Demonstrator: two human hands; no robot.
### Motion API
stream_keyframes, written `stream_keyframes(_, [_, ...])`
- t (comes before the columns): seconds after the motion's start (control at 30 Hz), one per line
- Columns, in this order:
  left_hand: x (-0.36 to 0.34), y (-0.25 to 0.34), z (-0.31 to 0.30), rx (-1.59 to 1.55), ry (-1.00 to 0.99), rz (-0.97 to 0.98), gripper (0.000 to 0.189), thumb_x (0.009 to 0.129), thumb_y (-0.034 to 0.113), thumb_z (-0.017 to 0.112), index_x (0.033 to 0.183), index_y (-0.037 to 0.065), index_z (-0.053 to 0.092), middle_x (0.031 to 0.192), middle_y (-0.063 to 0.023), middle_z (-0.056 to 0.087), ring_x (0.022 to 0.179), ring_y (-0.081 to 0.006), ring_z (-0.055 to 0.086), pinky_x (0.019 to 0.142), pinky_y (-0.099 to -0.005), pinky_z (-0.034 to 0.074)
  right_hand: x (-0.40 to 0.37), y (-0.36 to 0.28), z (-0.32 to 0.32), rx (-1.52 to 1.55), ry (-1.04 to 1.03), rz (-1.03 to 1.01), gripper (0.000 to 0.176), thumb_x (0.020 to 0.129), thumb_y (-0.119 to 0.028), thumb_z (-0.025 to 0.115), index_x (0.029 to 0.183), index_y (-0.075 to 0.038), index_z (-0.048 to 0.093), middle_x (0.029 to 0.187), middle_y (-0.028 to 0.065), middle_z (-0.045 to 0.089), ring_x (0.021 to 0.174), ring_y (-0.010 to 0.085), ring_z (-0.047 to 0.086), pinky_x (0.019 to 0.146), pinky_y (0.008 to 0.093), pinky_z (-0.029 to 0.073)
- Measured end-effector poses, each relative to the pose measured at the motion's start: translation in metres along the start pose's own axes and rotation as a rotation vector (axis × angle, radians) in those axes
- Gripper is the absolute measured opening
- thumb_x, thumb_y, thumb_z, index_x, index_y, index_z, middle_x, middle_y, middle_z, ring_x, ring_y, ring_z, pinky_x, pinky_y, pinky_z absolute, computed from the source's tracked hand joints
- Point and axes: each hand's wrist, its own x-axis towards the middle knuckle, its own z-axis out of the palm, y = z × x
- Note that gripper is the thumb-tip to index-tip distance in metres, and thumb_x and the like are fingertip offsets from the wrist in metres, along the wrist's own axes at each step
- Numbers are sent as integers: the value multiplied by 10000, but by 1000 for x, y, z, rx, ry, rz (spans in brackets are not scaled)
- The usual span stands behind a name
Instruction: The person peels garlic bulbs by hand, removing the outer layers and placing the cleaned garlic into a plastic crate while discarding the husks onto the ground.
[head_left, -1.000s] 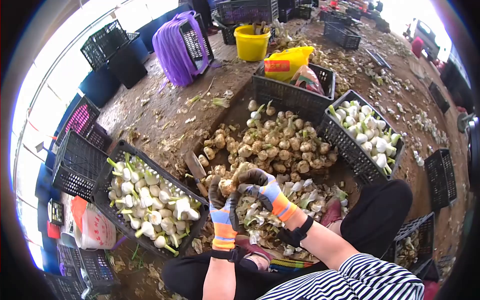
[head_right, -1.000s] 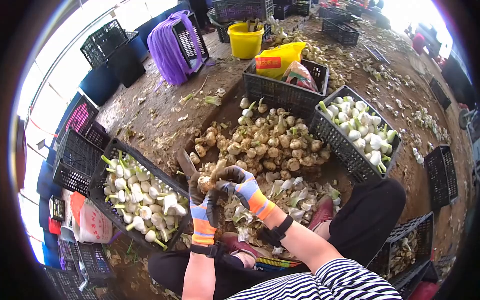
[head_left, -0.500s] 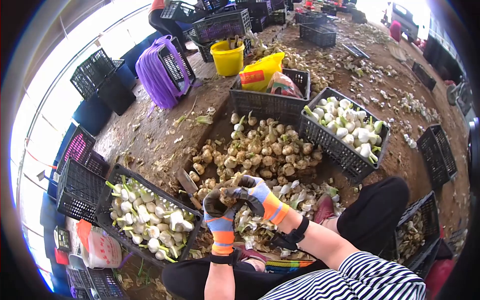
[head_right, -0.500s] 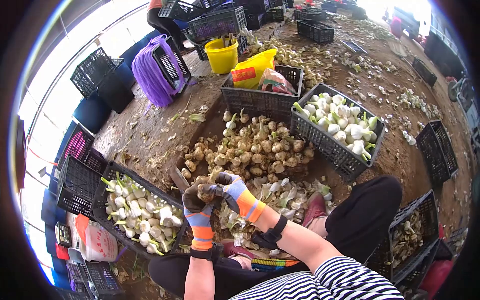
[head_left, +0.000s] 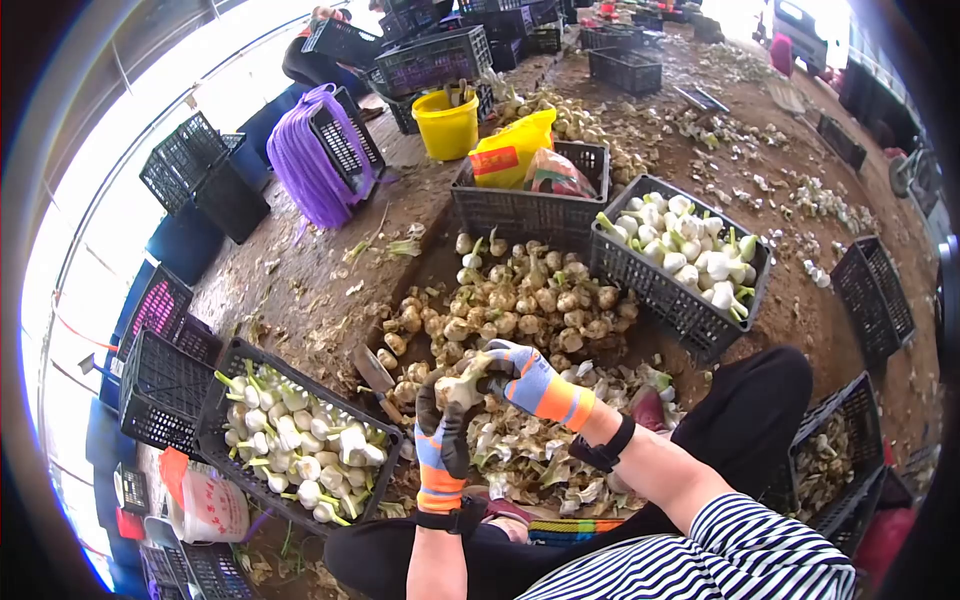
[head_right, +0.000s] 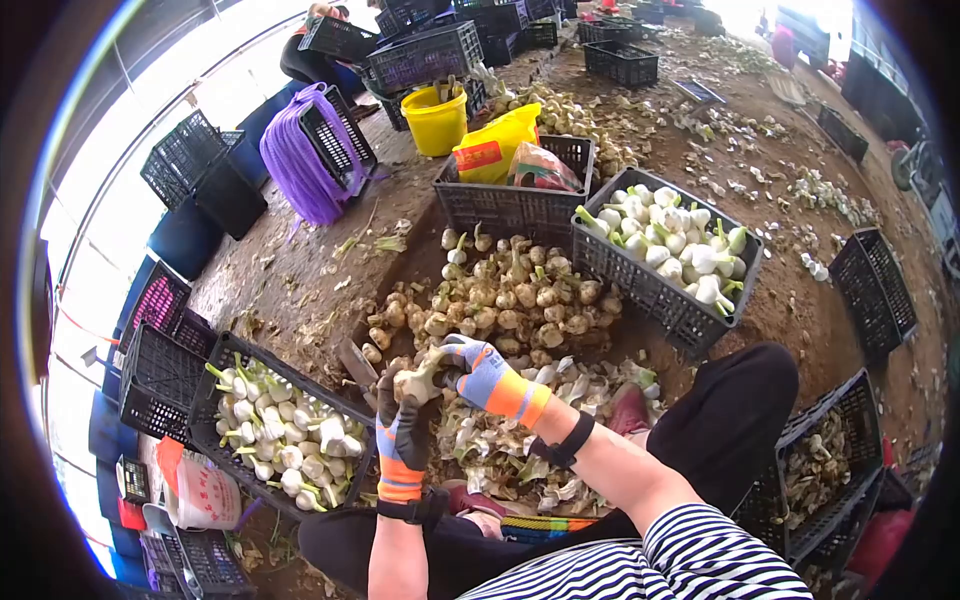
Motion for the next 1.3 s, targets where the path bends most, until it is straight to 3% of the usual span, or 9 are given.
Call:
stream_keyframes(0.23, [-2,6,6,212,53,24,472,909,280,591,1290,50,432,1150,-104,577,957,-189,606,790,-318,532,-9,6,9,252,42,131,214,780,33,669,991,5,654,1022,17,638,887,65,580,783,228,482])
stream_keyframes(0.37, [-1,7,-3,16,28,-151,476,907,305,583,1275,33,452,1141,-133,574,964,-224,616,785,-364,557,-5,-8,4,-395,-8,-142,282,729,86,609,979,-34,657,882,70,599,824,183,598,707,275,477])
stream_keyframes(0.5, [6,-12,-1,338,10,158,448,868,149,635,1254,-6,468,1128,-121,594,980,-193,610,790,-316,543,-11,-14,12,-537,80,-191,302,693,93,572,953,-35,654,845,100,560,797,219,580,679,297,460])
stream_keyframes(0.77, [-3,23,-4,95,-171,-147,578,797,87,682,1309,-1,429,1076,-112,605,876,-210,630,679,-312,561,-3,19,-19,754,490,512,145,779,29,642,921,-2,647,776,68,660,632,152,624,552,281,510])
stream_keyframes(0.8, [-3,23,-8,131,-165,-156,682,782,114,697,1364,7,357,1065,-106,594,900,-187,611,721,-297,544,-3,29,-31,562,414,447,225,781,-38,678,1003,-22,644,730,43,642,597,161,620,541,284,514])
stream_keyframes(0.9, [3,6,-27,278,-199,35,765,748,115,728,1387,12,322,1123,-92,566,956,-157,577,795,-277,509,-17,42,-34,-983,186,131,425,770,-152,741,1160,-49,607,1040,118,606,886,219,617,810,298,504])
stream_keyframes(0.97, [2,3,-23,283,-186,14,827,711,87,751,1403,22,304,1170,-78,539,1009,-140,545,850,-265,473,-13,5,-21,-423,38,152,453,717,-188,781,1131,-74,639,1114,146,579,955,265,597,824,311,473])
stream_keyframes(1.03, [2,10,-10,617,-177,95,830,700,45,752,1402,34,308,1179,-74,531,1021,-148,540,871,-275,466,-7,-25,-8,-399,-143,-11,413,722,-182,775,1095,-60,646,1024,128,610,908,261,611,799,313,477])
stream_keyframes(1.3, [-3,6,-2,772,-222,131,823,690,-116,668,1406,42,295,1291,-120,472,1117,-184,516,929,-295,449,12,-72,20,-1236,-541,109,301,657,-130,617,937,-19,624,932,154,593,887,330,604,743,392,488])
